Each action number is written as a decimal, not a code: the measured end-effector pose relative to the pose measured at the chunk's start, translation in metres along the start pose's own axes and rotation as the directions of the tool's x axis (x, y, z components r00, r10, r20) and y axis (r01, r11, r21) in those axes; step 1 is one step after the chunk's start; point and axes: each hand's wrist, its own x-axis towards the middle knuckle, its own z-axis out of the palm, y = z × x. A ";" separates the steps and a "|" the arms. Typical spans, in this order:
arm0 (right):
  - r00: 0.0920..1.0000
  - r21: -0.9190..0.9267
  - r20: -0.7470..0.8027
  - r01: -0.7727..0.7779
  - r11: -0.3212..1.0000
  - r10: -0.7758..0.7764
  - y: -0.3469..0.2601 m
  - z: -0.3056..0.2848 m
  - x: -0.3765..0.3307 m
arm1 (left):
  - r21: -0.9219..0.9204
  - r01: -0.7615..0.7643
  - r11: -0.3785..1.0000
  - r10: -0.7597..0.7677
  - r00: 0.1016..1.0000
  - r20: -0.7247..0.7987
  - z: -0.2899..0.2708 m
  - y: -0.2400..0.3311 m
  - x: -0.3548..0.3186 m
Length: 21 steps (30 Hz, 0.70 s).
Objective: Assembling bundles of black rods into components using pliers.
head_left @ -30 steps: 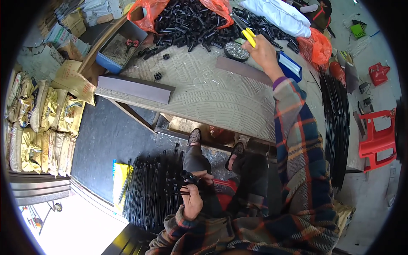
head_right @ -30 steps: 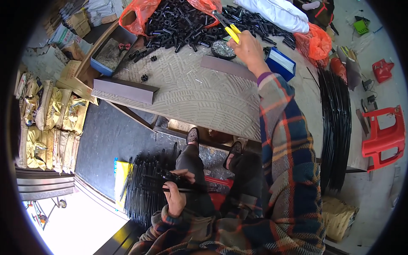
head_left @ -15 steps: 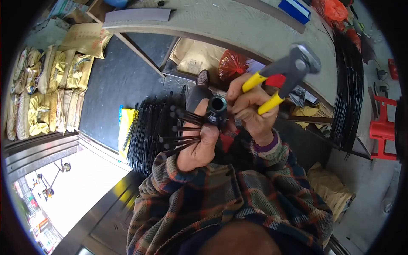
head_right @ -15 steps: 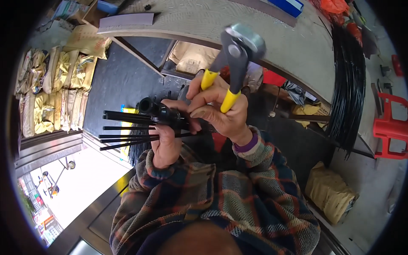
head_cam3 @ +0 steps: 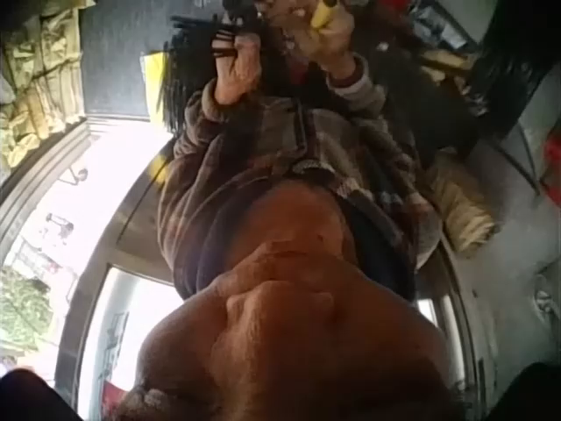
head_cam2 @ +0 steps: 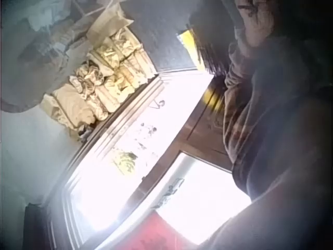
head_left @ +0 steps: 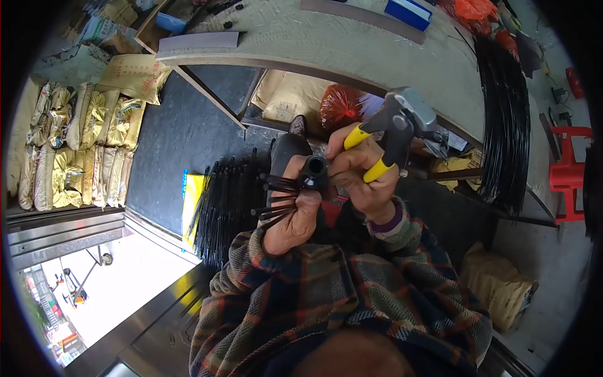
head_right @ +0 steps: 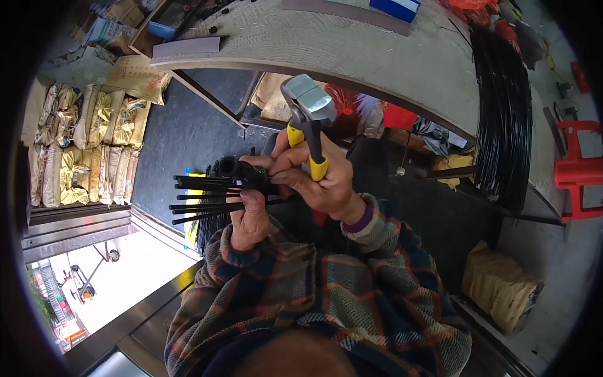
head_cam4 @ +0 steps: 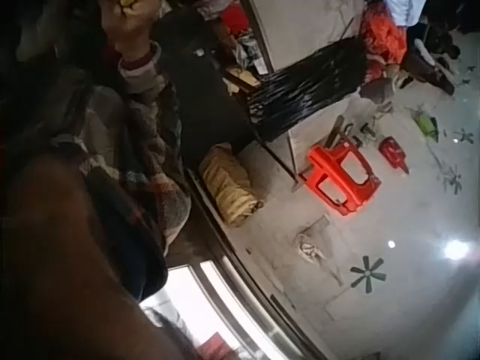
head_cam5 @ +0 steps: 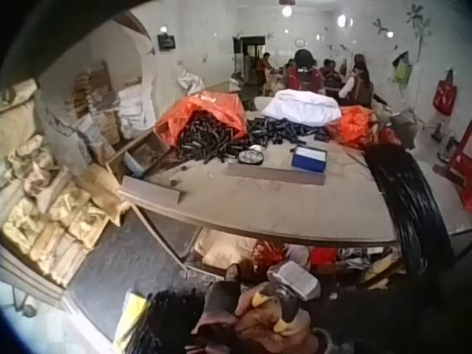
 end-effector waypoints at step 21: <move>0.810 -0.747 0.576 0.466 0.474 0.112 -0.025 -0.066 0.011 | 0.057 0.164 0.985 -0.158 0.982 -0.109 -0.014 -0.017 -0.006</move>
